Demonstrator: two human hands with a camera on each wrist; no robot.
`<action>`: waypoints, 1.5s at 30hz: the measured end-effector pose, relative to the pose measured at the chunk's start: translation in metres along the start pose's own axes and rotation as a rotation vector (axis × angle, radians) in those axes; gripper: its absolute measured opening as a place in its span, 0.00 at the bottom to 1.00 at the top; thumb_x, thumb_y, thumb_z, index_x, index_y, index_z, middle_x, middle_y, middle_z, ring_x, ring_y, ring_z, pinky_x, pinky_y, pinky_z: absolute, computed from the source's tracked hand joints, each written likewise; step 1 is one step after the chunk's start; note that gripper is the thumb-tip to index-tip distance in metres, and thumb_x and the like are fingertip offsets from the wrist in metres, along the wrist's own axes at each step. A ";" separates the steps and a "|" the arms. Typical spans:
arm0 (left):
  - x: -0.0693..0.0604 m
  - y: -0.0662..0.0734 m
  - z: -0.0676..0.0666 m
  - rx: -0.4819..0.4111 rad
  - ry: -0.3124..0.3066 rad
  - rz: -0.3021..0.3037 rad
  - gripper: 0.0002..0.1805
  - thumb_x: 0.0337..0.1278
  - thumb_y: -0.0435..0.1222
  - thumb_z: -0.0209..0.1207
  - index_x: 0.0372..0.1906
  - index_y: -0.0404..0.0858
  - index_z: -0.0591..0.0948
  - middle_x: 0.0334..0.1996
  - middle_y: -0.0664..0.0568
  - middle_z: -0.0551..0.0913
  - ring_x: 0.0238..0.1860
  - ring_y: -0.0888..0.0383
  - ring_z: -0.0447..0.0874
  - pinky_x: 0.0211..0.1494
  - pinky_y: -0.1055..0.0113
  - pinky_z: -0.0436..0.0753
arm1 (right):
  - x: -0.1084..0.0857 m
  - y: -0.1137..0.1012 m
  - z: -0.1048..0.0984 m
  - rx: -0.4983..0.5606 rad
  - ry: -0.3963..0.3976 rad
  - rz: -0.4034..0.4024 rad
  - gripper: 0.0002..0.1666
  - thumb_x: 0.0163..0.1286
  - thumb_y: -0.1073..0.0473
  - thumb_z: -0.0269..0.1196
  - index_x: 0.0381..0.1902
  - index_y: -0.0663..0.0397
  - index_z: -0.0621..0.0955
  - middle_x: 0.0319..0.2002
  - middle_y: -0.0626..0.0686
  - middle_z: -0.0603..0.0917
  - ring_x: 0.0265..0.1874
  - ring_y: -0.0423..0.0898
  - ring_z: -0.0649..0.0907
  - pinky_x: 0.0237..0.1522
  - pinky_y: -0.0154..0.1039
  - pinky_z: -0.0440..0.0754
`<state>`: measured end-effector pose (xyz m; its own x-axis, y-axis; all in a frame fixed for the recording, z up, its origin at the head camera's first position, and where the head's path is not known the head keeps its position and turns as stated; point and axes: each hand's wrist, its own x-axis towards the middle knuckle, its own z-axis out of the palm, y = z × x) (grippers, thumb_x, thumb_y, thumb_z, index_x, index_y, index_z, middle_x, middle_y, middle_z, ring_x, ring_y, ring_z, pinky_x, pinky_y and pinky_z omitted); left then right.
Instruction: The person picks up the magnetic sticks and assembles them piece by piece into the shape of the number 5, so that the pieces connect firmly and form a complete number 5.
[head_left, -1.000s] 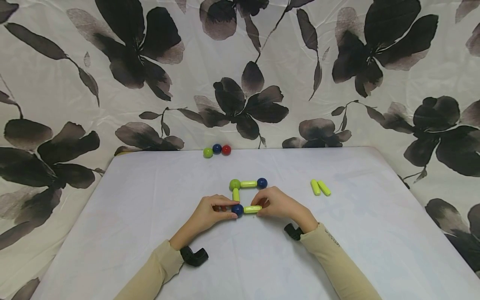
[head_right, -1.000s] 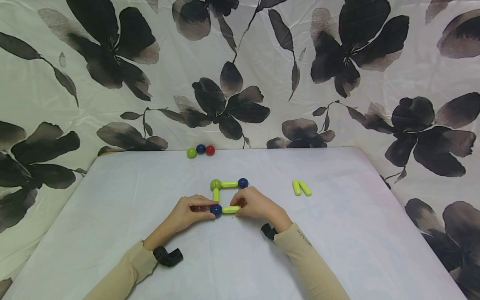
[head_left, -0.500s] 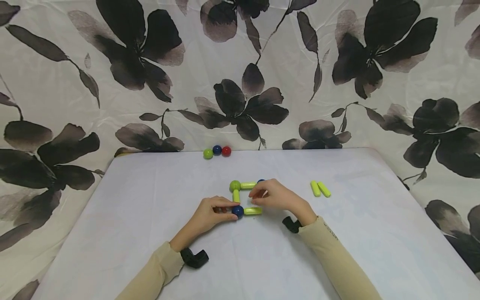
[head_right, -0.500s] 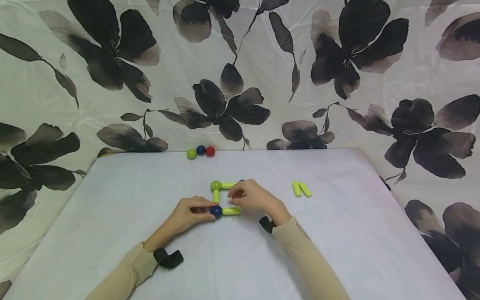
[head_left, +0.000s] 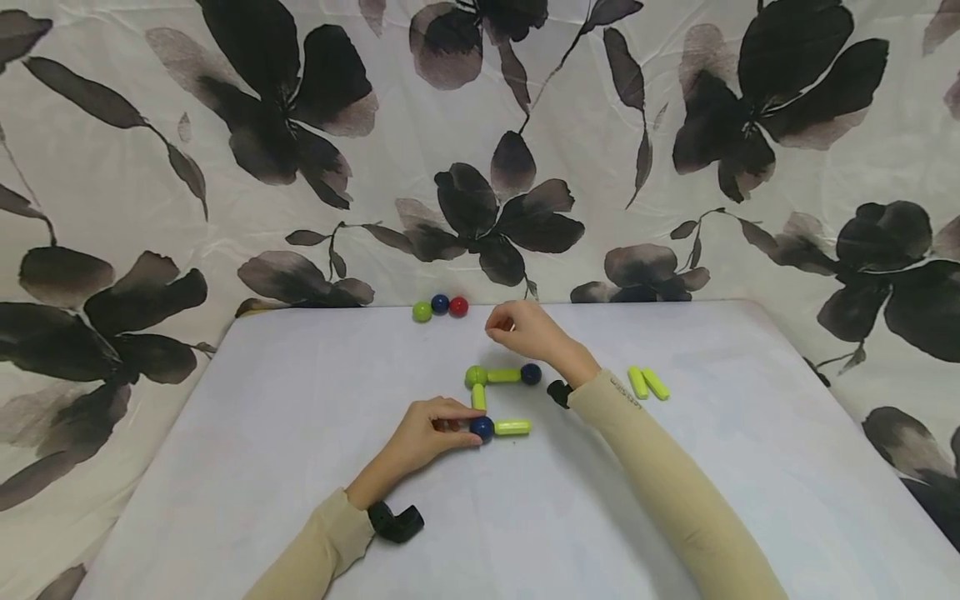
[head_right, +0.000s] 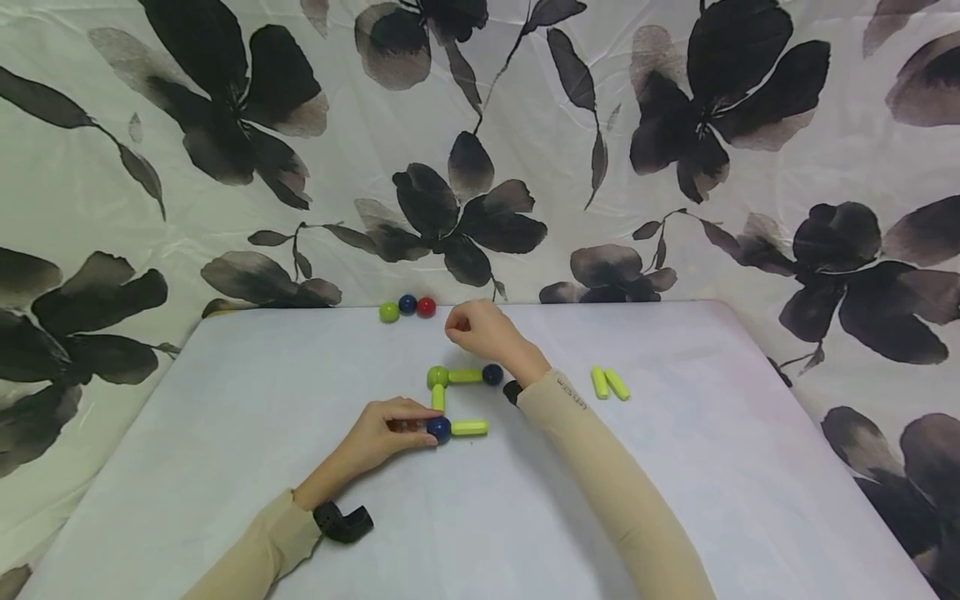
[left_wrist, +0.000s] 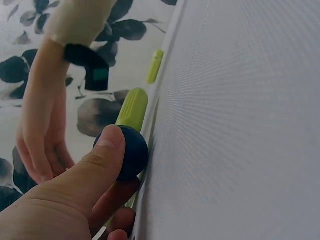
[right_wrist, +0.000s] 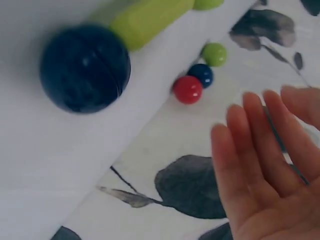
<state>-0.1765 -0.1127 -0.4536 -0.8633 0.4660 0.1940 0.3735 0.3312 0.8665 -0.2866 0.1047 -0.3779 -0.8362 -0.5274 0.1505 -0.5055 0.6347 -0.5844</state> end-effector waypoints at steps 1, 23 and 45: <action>0.000 0.000 0.000 -0.001 0.001 0.005 0.19 0.49 0.32 0.73 0.50 0.35 0.87 0.36 0.45 0.85 0.32 0.63 0.74 0.35 0.68 0.76 | 0.006 0.000 0.000 -0.012 0.013 0.000 0.08 0.69 0.65 0.63 0.40 0.64 0.86 0.33 0.53 0.85 0.33 0.46 0.80 0.36 0.36 0.79; -0.003 -0.001 0.000 -0.023 0.012 0.037 0.19 0.48 0.30 0.74 0.49 0.34 0.87 0.36 0.47 0.86 0.32 0.58 0.76 0.35 0.69 0.76 | 0.089 0.012 0.037 -0.424 -0.252 0.045 0.32 0.74 0.69 0.51 0.75 0.55 0.64 0.76 0.53 0.60 0.74 0.50 0.59 0.72 0.44 0.60; -0.002 -0.001 0.000 -0.015 0.015 0.051 0.19 0.47 0.31 0.74 0.49 0.34 0.87 0.36 0.46 0.86 0.31 0.58 0.76 0.35 0.68 0.75 | 0.082 0.016 0.041 -0.252 -0.137 0.087 0.19 0.66 0.72 0.65 0.54 0.60 0.84 0.52 0.57 0.83 0.50 0.50 0.79 0.57 0.42 0.76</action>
<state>-0.1753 -0.1138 -0.4553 -0.8483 0.4695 0.2447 0.4119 0.2948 0.8622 -0.3547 0.0481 -0.4070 -0.8508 -0.5254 -0.0105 -0.4845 0.7919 -0.3716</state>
